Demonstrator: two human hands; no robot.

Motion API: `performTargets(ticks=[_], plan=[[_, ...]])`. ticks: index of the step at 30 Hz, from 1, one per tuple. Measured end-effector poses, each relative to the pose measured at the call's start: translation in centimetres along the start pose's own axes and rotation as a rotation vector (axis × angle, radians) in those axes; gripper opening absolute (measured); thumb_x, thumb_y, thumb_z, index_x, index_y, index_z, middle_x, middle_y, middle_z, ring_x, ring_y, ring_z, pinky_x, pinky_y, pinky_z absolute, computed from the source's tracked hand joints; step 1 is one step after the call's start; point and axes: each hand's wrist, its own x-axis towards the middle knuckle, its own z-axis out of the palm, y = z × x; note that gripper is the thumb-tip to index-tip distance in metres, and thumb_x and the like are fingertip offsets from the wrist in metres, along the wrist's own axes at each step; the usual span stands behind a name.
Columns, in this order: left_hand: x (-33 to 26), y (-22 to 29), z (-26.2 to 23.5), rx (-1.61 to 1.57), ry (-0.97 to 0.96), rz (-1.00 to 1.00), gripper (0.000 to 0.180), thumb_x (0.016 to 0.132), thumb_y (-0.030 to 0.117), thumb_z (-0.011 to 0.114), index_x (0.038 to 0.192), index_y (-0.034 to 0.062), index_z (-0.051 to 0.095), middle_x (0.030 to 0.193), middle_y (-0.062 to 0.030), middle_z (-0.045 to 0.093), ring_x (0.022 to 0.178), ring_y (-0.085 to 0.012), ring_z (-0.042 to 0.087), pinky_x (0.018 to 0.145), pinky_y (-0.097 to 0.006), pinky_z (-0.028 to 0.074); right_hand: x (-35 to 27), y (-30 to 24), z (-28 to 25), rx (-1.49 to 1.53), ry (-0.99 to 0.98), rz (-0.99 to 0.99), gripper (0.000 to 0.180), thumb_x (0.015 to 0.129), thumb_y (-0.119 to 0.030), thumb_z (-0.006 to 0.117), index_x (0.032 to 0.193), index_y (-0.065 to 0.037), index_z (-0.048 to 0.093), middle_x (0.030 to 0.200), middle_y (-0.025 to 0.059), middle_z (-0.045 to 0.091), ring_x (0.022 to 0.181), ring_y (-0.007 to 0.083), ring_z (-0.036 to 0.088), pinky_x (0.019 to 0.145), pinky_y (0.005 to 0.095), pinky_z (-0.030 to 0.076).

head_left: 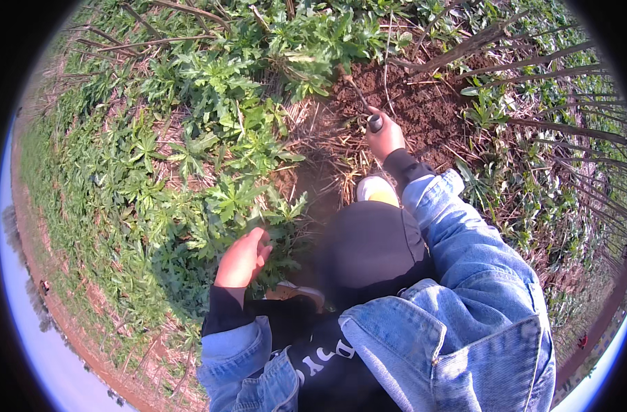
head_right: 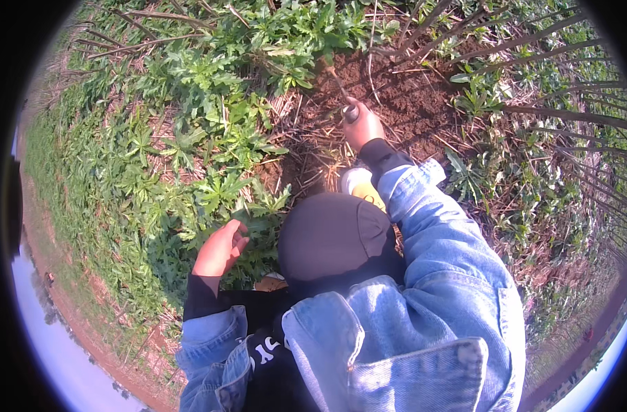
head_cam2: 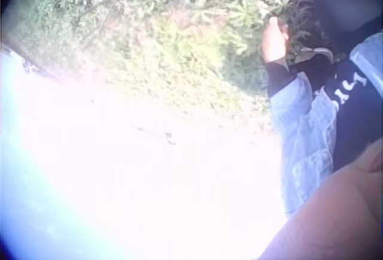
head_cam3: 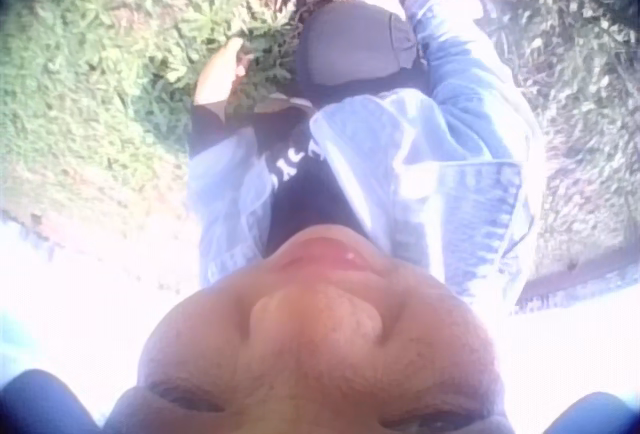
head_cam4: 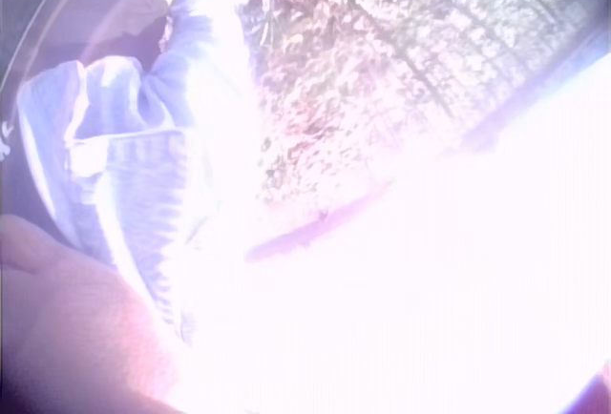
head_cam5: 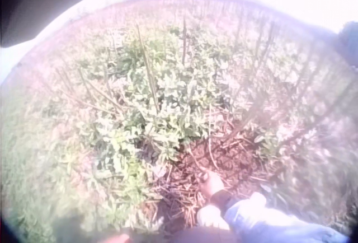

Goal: The person uses a small hand tool to loosen soil and remove weeds from a garden bed. They repeatedly dig around the base of plants, pull out weeds, and clear the area while kneeling.

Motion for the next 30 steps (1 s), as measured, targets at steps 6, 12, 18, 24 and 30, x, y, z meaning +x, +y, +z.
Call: performTargets(ticks=[6, 12, 18, 24, 30], plan=[[-1.3, -1.2, 0.0, 1.049, 0.098, 0.596, 0.021, 0.082, 0.010, 0.065, 0.099, 0.0060, 0.053, 0.067, -0.0079, 0.054, 0.061, -0.0216, 0.056, 0.056, -0.034, 0.044, 6.6, -1.1, 3.9, 0.081, 0.084, -0.048, 0.036, 0.083, -0.016, 0.057, 0.118, -0.010, 0.059, 0.089, 0.0206, 0.066, 0.081, 0.0328, 0.065, 0.074, 0.0403, 0.051], [-1.7, -0.2, 0.6, 0.751, 0.078, 0.309, 0.015, 0.081, 0.007, 0.062, 0.093, 0.0060, 0.053, 0.068, -0.0099, 0.054, 0.062, -0.0231, 0.055, 0.056, -0.035, 0.044, 4.1, 2.0, 2.4, 0.191, 0.078, -0.139, 0.038, 0.082, -0.016, 0.059, 0.119, -0.012, 0.059, 0.087, 0.0222, 0.065, 0.084, 0.0356, 0.064, 0.075, 0.0399, 0.051], [-1.7, -1.0, 0.1, 0.918, 0.080, 0.559, 0.017, 0.085, 0.014, 0.059, 0.097, 0.0046, 0.053, 0.069, -0.0107, 0.057, 0.063, -0.0232, 0.057, 0.059, -0.034, 0.046, -0.6, 1.7, 1.3, 0.057, 0.057, -0.012, 0.045, 0.079, -0.011, 0.061, 0.124, -0.013, 0.056, 0.094, 0.0195, 0.066, 0.085, 0.0303, 0.067, 0.078, 0.0380, 0.052], [-1.6, -1.1, -0.3, 1.059, 0.102, 0.516, 0.017, 0.084, 0.014, 0.061, 0.097, 0.0042, 0.055, 0.071, -0.0137, 0.058, 0.065, -0.0228, 0.059, 0.061, -0.035, 0.047, 13.4, -1.4, 4.2, -0.008, 0.030, -0.057, 0.036, 0.079, -0.020, 0.057, 0.114, -0.012, 0.061, 0.096, 0.0148, 0.067, 0.088, 0.0313, 0.065, 0.080, 0.0370, 0.051], [-0.7, -1.3, -0.2, -0.093, 0.008, 0.112, 0.014, 0.087, 0.014, 0.059, 0.094, 0.0025, 0.056, 0.062, -0.0059, 0.047, 0.060, -0.0157, 0.050, 0.061, -0.030, 0.046, 3.2, 3.5, 1.7, 0.102, -0.016, -0.029, 0.044, 0.081, -0.016, 0.061, 0.125, -0.015, 0.057, 0.090, 0.0187, 0.066, 0.080, 0.0282, 0.067, 0.073, 0.0349, 0.051]])
